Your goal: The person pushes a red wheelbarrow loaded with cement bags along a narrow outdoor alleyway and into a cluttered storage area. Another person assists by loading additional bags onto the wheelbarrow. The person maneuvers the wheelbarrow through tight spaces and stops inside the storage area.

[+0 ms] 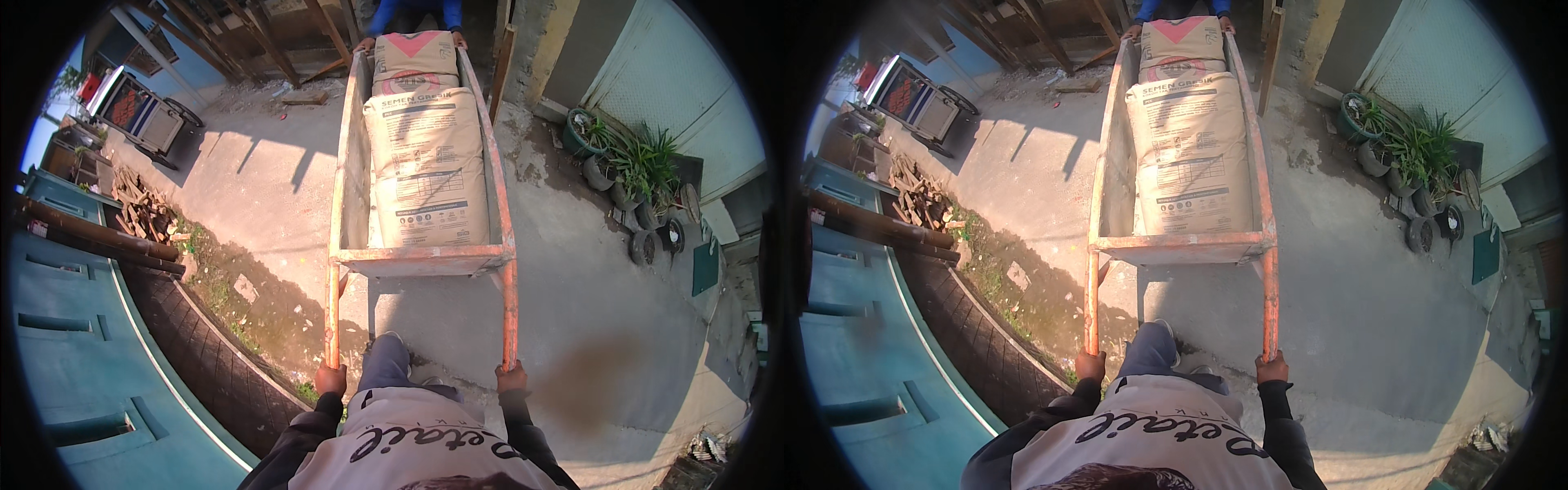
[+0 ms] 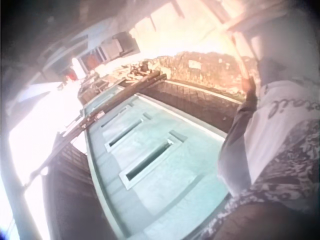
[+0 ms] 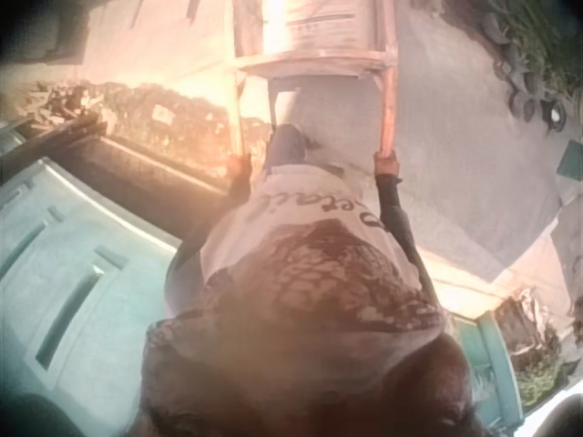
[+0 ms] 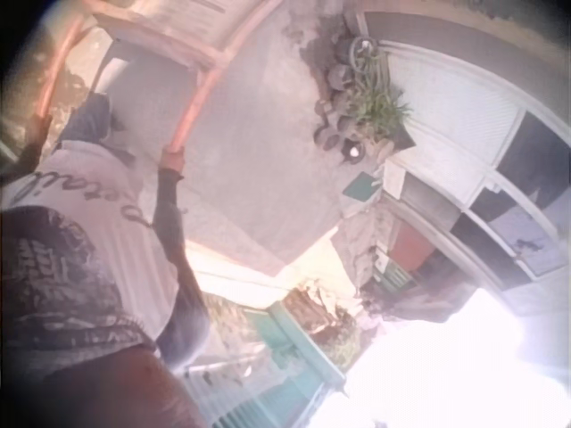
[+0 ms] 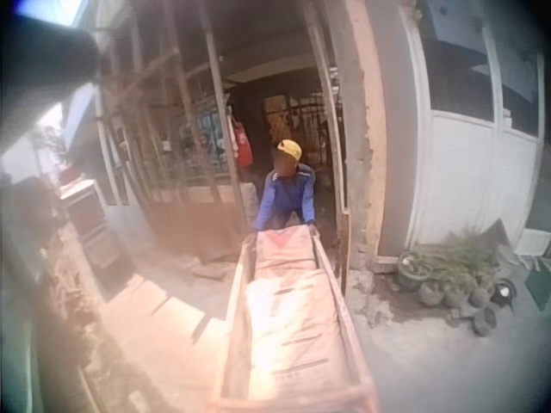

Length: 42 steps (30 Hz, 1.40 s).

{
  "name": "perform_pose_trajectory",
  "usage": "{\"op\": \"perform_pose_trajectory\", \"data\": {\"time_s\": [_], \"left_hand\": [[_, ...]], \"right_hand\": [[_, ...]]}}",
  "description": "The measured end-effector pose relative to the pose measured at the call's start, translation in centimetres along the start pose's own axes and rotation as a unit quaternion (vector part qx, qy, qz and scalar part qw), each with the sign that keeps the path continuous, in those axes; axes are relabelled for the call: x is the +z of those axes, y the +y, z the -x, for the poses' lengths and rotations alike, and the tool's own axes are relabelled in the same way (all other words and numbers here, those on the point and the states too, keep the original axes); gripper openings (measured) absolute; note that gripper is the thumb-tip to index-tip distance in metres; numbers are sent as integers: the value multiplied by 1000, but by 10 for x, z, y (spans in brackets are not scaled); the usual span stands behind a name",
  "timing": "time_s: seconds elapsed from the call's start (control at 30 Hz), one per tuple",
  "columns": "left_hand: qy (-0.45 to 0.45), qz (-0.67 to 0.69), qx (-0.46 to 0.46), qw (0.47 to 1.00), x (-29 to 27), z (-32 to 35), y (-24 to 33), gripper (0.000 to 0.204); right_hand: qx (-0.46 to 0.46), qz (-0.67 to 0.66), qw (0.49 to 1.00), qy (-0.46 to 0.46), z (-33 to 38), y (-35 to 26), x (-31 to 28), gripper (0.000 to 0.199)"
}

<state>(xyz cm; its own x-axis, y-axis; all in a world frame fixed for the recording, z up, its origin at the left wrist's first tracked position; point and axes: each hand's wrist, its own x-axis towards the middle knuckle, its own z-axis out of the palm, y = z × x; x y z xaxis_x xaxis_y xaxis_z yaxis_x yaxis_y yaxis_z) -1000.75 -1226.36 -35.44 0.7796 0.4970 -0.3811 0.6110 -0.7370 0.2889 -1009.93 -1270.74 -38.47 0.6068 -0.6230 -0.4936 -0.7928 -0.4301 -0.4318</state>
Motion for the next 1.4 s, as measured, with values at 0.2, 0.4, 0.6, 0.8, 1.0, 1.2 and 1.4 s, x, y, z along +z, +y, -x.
{"op": "perform_pose_trajectory", "data": {"time_s": [0.2,0.4,0.6,0.8,1.0,1.2,1.4], "left_hand": [[-1,-39,-4,999,3,-71,16,43],[32,-18,36,999,16,-135,56,42],[36,7,64,997,32,-226,118,37],[23,41,71,996,60,-334,220,34],[64,22,122,990,45,-531,323,33],[58,1,170,984,19,-731,435,39],[-17,36,190,981,-39,-786,575,41]], "right_hand": [[30,-36,999,-4,-28,-22,36,39],[32,-25,999,21,-82,-84,42,37],[34,-50,998,29,-159,-138,72,39],[43,-110,993,16,-285,-209,101,38],[7,-173,984,36,-376,-343,189,38],[-13,-182,979,93,-462,-514,216,39],[-2,-198,973,120,-550,-613,153,25]]}}
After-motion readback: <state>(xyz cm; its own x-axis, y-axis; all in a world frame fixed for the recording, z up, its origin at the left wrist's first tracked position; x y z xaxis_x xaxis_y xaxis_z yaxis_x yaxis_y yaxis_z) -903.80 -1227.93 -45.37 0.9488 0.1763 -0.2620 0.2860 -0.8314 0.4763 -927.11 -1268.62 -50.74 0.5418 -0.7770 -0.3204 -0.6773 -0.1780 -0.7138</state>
